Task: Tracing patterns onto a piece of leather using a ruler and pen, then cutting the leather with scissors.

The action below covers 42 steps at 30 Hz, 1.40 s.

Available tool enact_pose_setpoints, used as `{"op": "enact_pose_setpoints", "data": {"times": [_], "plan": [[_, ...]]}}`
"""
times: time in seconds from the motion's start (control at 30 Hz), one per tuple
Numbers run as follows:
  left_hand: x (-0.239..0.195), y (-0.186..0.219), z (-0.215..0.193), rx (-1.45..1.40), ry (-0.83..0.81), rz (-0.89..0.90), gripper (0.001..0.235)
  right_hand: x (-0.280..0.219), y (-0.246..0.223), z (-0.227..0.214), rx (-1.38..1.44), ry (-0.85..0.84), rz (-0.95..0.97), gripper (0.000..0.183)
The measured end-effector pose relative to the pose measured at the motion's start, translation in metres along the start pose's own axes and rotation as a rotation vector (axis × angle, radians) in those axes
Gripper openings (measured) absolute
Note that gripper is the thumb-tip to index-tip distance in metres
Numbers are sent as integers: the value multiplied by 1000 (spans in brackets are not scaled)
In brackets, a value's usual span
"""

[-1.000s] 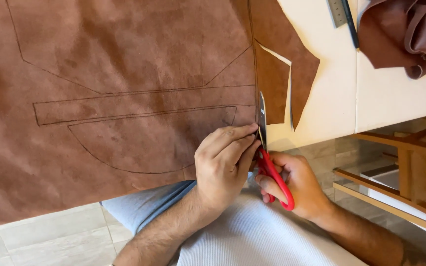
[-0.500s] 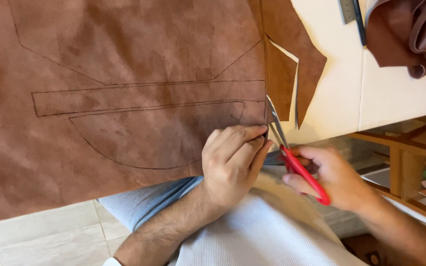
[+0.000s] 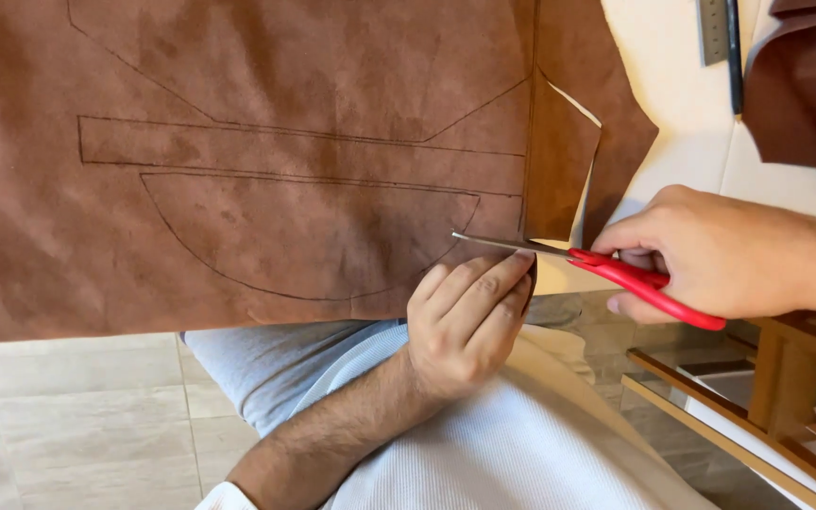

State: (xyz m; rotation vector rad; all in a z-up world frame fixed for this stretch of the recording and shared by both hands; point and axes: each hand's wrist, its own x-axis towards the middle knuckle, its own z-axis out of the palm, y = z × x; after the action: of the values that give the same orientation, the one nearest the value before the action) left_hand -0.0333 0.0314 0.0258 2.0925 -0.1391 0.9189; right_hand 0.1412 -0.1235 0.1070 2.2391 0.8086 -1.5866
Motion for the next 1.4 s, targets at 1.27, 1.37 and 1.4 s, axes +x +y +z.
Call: {"op": "enact_pose_setpoints", "data": {"times": [1.27, 1.37, 1.4], "plan": [[-6, 12, -1, -17, -146, -363, 17, 9, -4, 59, 708, 99, -146, 13], [-8, 9, -5, 25, -195, -389, 24, 10, -17, 87, 1036, 121, -159, 8], [-8, 7, -5, 42, -215, -368, 27, 11, -20, 96, 1124, 153, -188, 9]]}}
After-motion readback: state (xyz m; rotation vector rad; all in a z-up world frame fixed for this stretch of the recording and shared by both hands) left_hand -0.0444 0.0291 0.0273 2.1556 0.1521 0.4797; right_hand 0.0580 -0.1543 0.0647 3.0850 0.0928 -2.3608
